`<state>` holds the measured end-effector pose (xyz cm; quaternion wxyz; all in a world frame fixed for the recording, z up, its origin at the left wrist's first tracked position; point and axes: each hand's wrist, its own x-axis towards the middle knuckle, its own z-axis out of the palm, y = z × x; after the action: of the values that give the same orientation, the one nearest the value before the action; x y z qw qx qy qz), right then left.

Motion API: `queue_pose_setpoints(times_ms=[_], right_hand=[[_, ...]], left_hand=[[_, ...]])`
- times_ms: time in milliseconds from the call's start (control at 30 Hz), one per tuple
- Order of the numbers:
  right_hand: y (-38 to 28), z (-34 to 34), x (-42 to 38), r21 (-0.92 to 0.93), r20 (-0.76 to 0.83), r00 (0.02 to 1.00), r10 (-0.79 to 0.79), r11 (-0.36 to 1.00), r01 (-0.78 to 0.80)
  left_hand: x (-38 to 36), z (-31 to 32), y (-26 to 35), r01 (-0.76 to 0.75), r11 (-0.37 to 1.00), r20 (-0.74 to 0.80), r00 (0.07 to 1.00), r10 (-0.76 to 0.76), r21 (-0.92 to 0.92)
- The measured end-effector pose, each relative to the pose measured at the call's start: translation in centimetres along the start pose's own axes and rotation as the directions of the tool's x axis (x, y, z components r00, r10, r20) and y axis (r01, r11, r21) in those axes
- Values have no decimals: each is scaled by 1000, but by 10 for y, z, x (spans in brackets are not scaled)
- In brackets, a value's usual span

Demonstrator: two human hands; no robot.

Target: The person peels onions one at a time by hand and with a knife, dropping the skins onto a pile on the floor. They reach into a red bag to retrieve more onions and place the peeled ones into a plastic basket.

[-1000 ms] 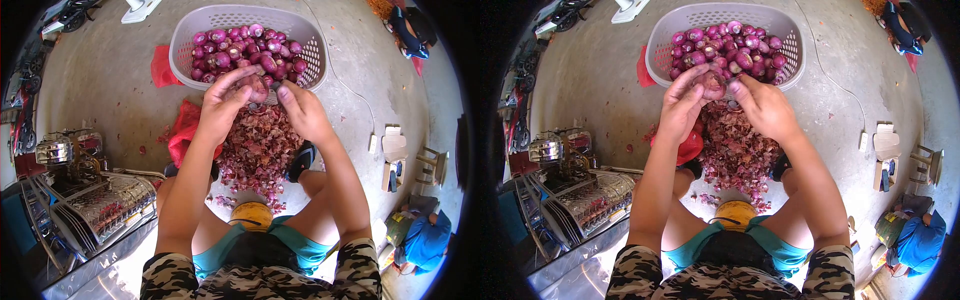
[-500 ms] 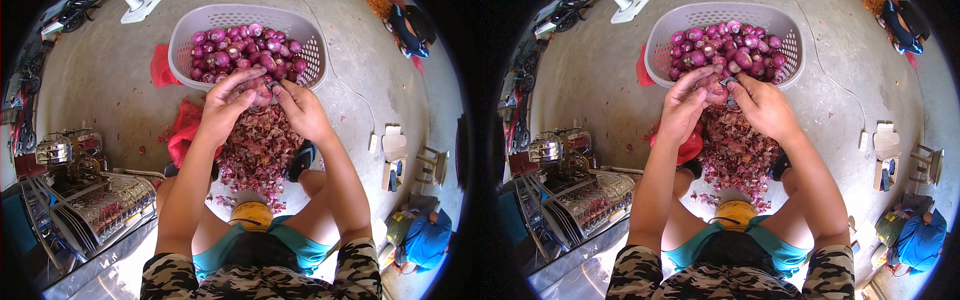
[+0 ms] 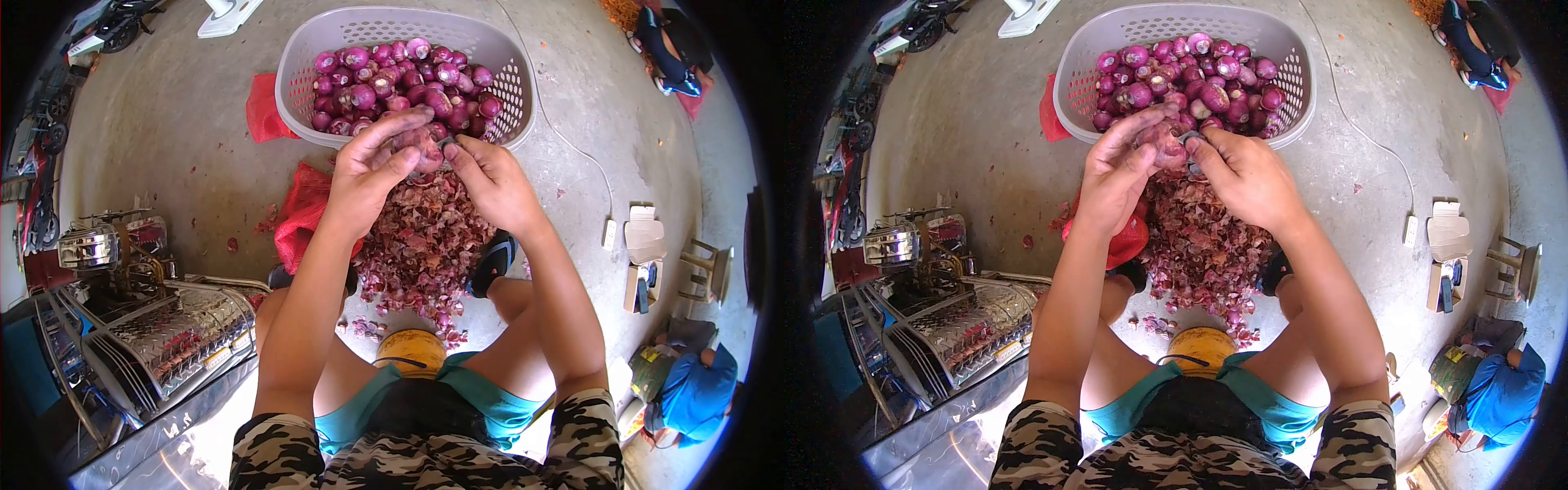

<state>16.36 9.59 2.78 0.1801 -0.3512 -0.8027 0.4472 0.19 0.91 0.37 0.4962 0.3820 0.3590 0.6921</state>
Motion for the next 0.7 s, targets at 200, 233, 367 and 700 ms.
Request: queue_pose_setpoints(times_ms=[200,233,367,700], right_hand=[[10,10,3,138,-45,996,-83,987,88],[9,11,3,157,-48,995,-83,983,90],[5,9,3,-80,-48,970,-238,969,234],[6,8,1,-87,-178,954,-240,970,228]], left_hand=[[-1,0,0,-27,1000,-4,1000,27,-13],[-1,-3,-2,-40,999,1,999,40,16],[-1,-4,-4,-101,980,27,995,98,171],[-2,0,1,-16,999,-42,999,15,-31]])
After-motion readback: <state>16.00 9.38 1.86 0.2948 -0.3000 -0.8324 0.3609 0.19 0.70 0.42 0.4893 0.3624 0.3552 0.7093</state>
